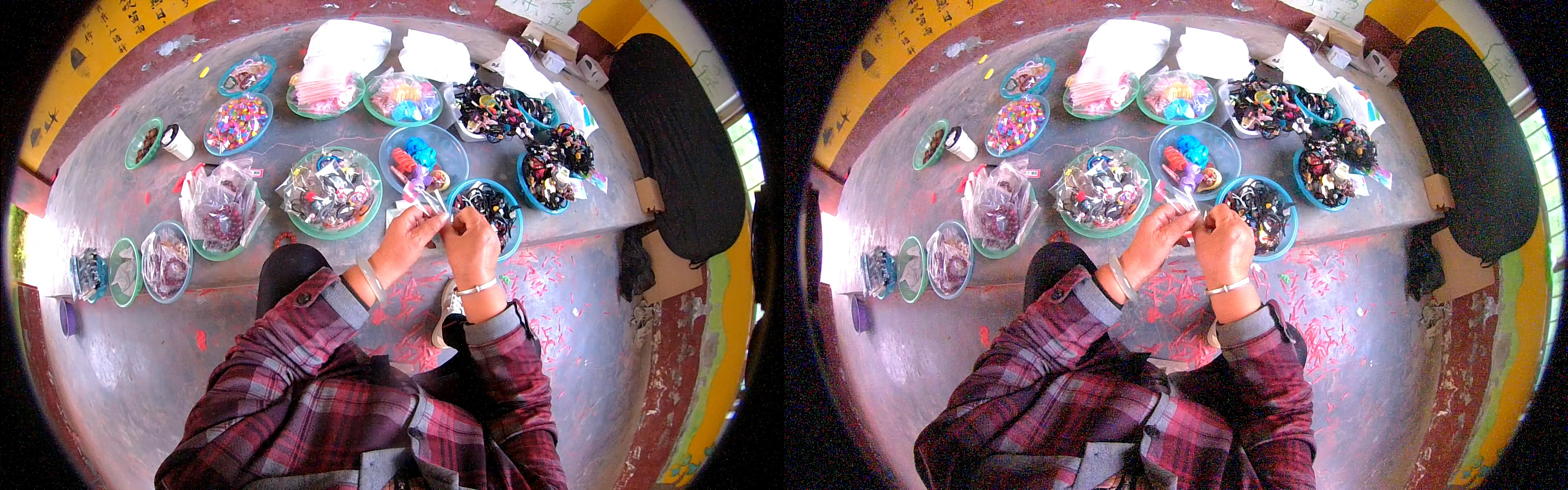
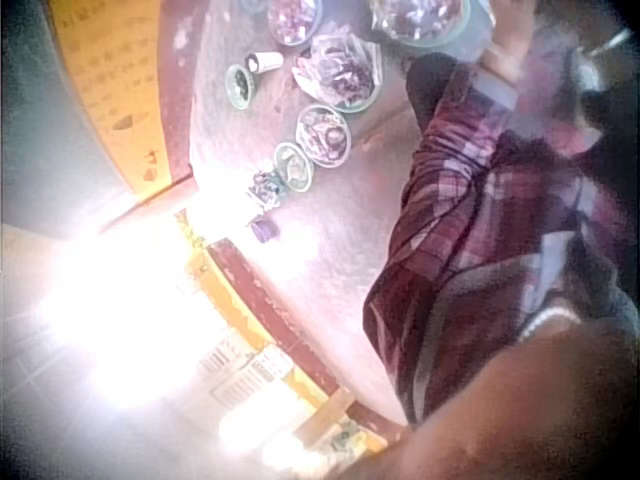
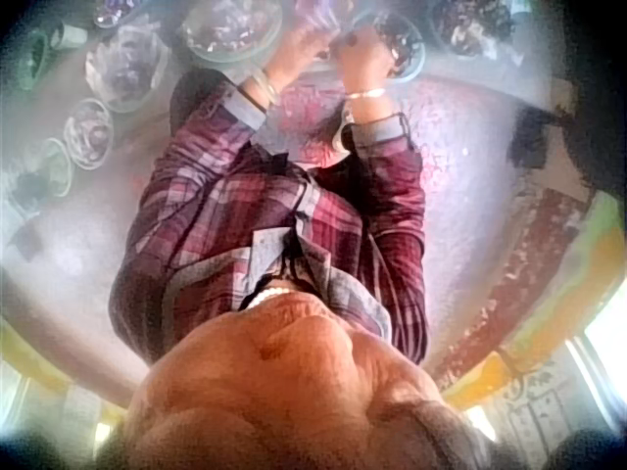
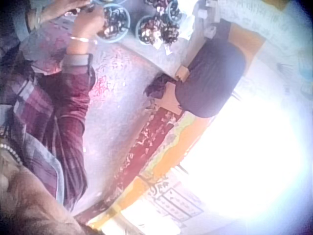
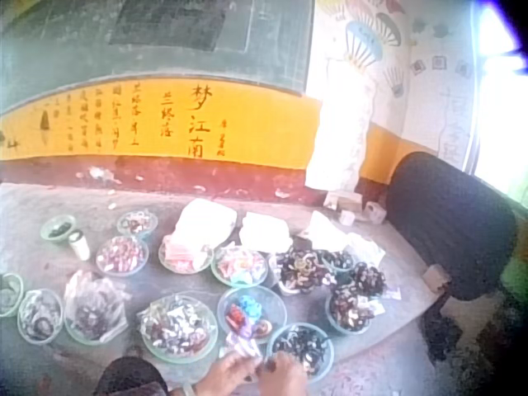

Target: The person sits on the floor surrounded by bowls of craft supplies and sorts small items into clear plastic bags. They pick up items from the bowls, place them into bags, and occasionally seal the bags.

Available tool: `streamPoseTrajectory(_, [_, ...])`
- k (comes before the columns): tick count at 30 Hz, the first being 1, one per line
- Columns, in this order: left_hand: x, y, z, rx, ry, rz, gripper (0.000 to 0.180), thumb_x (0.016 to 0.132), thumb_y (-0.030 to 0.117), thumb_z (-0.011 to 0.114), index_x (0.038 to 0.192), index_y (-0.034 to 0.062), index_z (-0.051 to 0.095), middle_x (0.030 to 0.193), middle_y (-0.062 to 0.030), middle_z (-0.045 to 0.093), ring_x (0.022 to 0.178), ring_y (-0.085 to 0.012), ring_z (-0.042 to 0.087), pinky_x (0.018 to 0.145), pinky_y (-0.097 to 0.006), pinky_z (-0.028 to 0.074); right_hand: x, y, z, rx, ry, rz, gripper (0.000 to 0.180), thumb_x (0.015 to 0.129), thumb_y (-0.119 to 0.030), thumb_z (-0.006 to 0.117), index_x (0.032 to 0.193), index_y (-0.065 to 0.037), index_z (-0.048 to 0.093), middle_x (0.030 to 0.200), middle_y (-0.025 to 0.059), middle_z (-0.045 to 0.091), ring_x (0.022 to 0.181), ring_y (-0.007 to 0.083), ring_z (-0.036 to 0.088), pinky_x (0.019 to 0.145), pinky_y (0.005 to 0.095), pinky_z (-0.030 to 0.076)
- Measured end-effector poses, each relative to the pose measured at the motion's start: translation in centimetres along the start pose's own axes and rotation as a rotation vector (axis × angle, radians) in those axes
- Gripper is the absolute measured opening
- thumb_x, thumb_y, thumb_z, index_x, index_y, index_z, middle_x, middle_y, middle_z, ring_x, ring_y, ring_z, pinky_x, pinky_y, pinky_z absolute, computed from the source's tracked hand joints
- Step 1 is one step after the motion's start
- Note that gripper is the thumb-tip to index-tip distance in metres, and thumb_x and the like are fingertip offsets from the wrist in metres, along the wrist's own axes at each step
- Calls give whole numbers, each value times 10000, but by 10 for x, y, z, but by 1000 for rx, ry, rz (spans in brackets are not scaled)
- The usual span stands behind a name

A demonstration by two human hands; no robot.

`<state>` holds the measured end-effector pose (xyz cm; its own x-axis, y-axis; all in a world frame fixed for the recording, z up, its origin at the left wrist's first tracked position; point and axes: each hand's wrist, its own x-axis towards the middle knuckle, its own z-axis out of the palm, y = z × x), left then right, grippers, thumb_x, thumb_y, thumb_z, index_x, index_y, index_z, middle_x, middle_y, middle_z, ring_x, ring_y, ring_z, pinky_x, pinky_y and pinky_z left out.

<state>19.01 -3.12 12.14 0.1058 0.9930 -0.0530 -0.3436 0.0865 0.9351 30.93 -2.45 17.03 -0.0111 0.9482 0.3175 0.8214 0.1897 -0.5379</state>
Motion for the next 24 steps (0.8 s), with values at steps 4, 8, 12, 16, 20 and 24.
streamPoseTrajectory(4, [-4, 1, -1, -128, -31, -193, 265, 881, 304, 510, 961, 57, 563, 868, -1, 583, 795, -87, 550, 669, -263, 446, 0, 0, 0, -199, 46, -189, 139, 668, -137, 616, 653, -62, 500, 654, 112, 563, 645, 307, 561, 591, 406, 400])
streamPoseTrajectory(8, [-11, -3, 6, -176, -17, -213, 285, 885, 311, 498, 977, 49, 564, 861, 0, 582, 802, -87, 547, 671, -267, 444, -1, -1, 1, -325, 48, -244, 93, 690, -138, 573, 676, -79, 503, 658, 91, 556, 670, 284, 563, 626, 403, 387])
streamPoseTrajectory(12, [-9, -8, 7, -196, 58, -149, 265, 891, 279, 487, 978, 41, 564, 844, -5, 584, 800, -92, 545, 669, -271, 446, -5, -4, 3, -376, -33, -290, 56, 696, -135, 553, 698, -91, 518, 672, 79, 558, 686, 261, 569, 642, 403, 383])
streamPoseTrajectory(16, [-1, -22, -8, -197, 18, -131, 227, 896, 231, 476, 949, 34, 575, 849, -24, 596, 785, -107, 565, 673, -263, 455, -9, -5, 11, -303, -34, -306, 135, 664, -147, 614, 675, -85, 495, 684, 88, 566, 705, 290, 562, 631, 426, 364])
streamPoseTrajectory(20, [3, -20, -11, -148, 119, -80, 242, 896, 225, 478, 883, 6, 580, 790, -36, 601, 706, -90, 563, 603, -238, 459, -9, -5, 7, -72, -177, -165, 206, 644, -187, 677, 730, -70, 530, 687, 86, 573, 677, 262, 568, 592, 377, 404])
streamPoseTrajectory(24, [3, -1, -8, -108, 194, -43, 236, 883, 213, 503, 845, -3, 591, 739, -36, 602, 650, -62, 547, 552, -220, 443, 7, 5, -10, 139, -222, 85, 246, 646, -222, 708, 742, -43, 569, 664, 72, 581, 639, 231, 578, 563, 318, 443])
